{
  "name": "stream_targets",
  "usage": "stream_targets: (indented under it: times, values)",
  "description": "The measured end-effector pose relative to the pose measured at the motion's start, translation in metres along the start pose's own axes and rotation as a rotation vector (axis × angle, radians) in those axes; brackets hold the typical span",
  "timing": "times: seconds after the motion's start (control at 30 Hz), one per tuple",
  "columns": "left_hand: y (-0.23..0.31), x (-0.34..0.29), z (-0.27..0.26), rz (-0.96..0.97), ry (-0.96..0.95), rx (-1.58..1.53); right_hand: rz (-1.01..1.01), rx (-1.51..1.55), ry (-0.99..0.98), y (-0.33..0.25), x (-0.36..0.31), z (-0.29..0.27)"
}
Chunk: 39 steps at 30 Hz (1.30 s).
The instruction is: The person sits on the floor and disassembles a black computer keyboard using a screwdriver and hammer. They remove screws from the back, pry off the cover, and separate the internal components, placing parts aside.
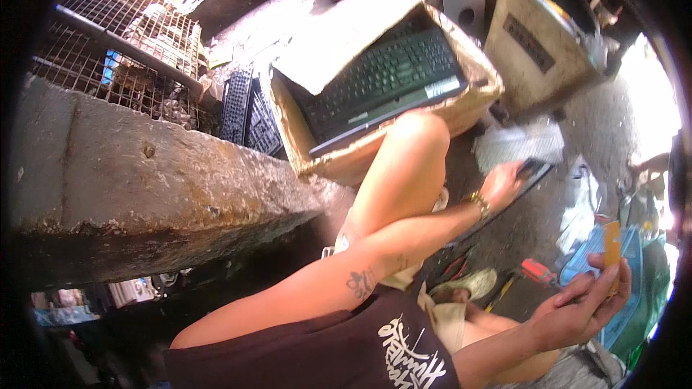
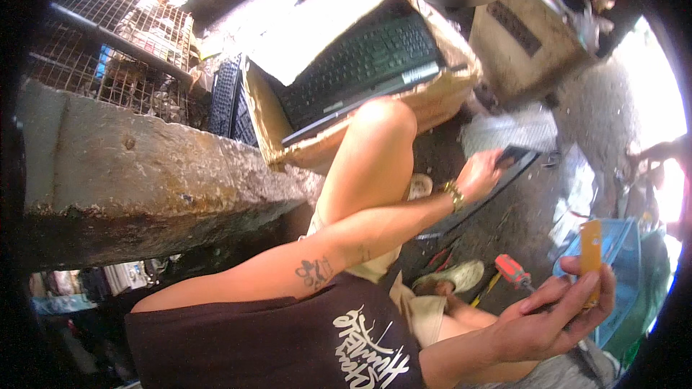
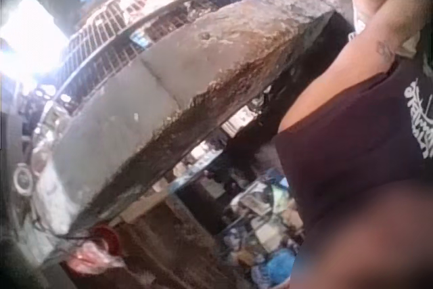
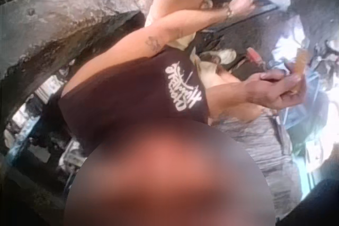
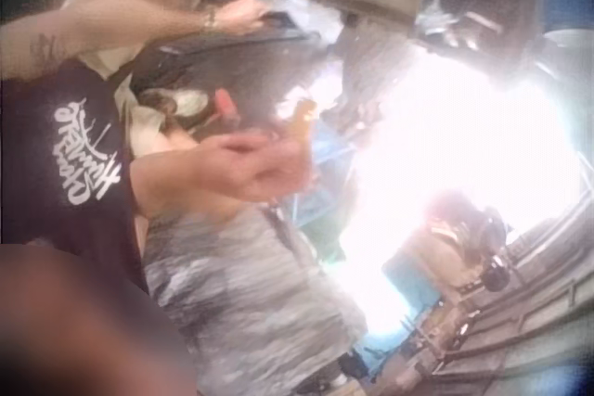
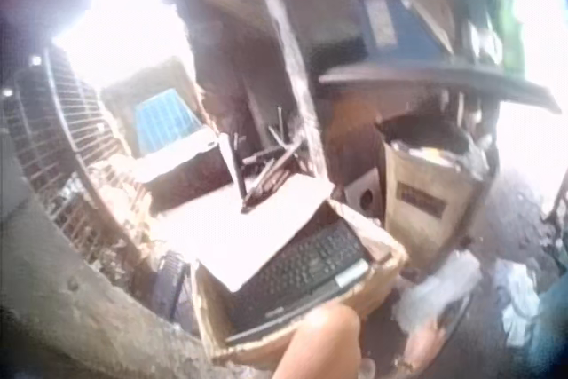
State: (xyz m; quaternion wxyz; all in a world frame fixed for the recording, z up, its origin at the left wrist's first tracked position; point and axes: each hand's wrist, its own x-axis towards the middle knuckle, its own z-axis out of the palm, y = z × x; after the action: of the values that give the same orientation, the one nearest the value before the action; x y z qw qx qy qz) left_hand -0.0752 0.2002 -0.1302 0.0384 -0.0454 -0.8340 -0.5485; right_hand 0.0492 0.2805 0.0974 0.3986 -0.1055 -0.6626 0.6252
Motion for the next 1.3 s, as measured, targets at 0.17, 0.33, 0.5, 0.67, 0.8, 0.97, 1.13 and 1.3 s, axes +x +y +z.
stream_targets:
  times: [0.17, 0.33, 0.5, 0.67, 0.8, 0.97, 1.13, 1.3]
  values:
    - [-0.012, -0.004, 0.003, -0.068, 0.032, -0.047, -0.015, 0.013, -0.055, -0.012, -0.016, 0.015]
    - [-0.007, -0.008, 0.012, 0.004, 0.073, -0.045, -0.178, -0.083, -0.004, 0.001, 0.043, 0.066]
    - [0.006, -0.016, -0.002, -0.287, -0.144, -0.19, -0.175, -0.549, -0.281, 0.024, 0.08, 0.084]
    - [-0.022, -0.016, 0.006, -0.213, 0.056, -0.166, 0.173, -0.274, -0.293, 0.052, 0.039, 0.001]
    - [-0.039, -0.01, 0.01, -0.138, 0.007, -0.22, 0.362, -0.309, -0.214, 0.077, 0.019, -0.047]
    - [-0.025, -0.011, -0.006, -0.074, -0.092, -0.238, 0.405, -0.329, -0.179, 0.114, 0.006, -0.073]
    - [-0.009, -0.019, -0.006, -0.109, -0.183, -0.484, 0.272, -0.396, -0.253, 0.154, 0.001, -0.063]
    - [-0.008, -0.027, -0.001, -0.236, -0.212, -0.391, 0.27, -0.791, -0.402, 0.166, 0.004, -0.025]
